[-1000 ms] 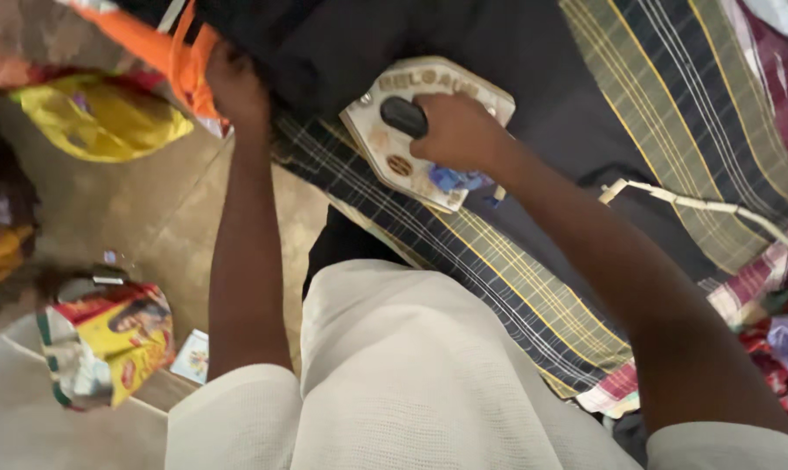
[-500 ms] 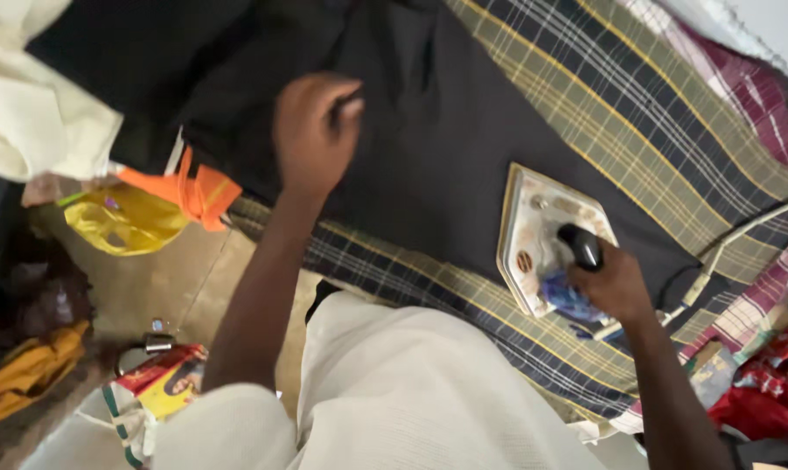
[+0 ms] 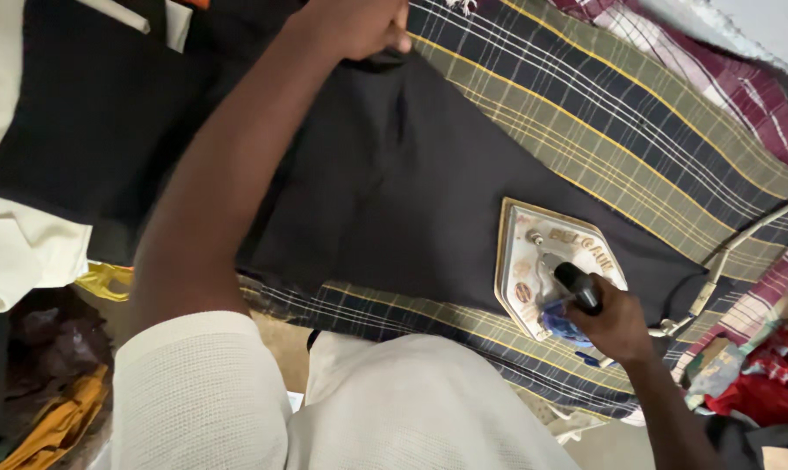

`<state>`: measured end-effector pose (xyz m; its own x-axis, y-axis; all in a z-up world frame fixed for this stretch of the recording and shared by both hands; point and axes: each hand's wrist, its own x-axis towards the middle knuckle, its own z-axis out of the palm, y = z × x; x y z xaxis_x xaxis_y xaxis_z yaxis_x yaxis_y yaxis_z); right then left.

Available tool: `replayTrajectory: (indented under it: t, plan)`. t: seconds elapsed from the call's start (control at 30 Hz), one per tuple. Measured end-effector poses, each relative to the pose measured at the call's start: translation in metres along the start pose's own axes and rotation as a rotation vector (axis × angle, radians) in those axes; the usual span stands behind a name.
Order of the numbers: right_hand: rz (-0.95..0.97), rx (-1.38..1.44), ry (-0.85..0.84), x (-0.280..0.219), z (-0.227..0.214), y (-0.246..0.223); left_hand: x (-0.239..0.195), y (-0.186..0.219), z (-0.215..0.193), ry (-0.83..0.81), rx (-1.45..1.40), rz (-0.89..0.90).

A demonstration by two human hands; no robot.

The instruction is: The person irons a pair of black trousers on a patterned surface using an iron, smoothing the fabric by hand and then pressing it with the tool.

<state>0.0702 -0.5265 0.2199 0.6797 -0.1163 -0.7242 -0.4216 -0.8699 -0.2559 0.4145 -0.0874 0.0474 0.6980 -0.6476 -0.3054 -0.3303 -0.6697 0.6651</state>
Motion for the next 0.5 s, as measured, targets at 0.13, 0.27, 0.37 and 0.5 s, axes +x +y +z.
replayTrajectory:
  t: [0.13,0.27,0.37,0.5]
  plan:
    - [0.054,-0.045,-0.056,0.007,0.001,-0.032,-0.002,0.000,0.004,0.127,-0.013,0.012]
    - [-0.161,0.030,0.040,0.023,0.004,-0.086,-0.001,-0.007,0.007,0.200,-0.095,0.092]
    - [-0.145,0.020,0.032,0.044,0.006,-0.137,0.000,-0.011,0.007,0.148,-0.062,0.057]
    - [-0.234,-0.067,0.061,0.077,0.008,-0.203,0.007,-0.026,0.011,0.130,0.020,0.123]
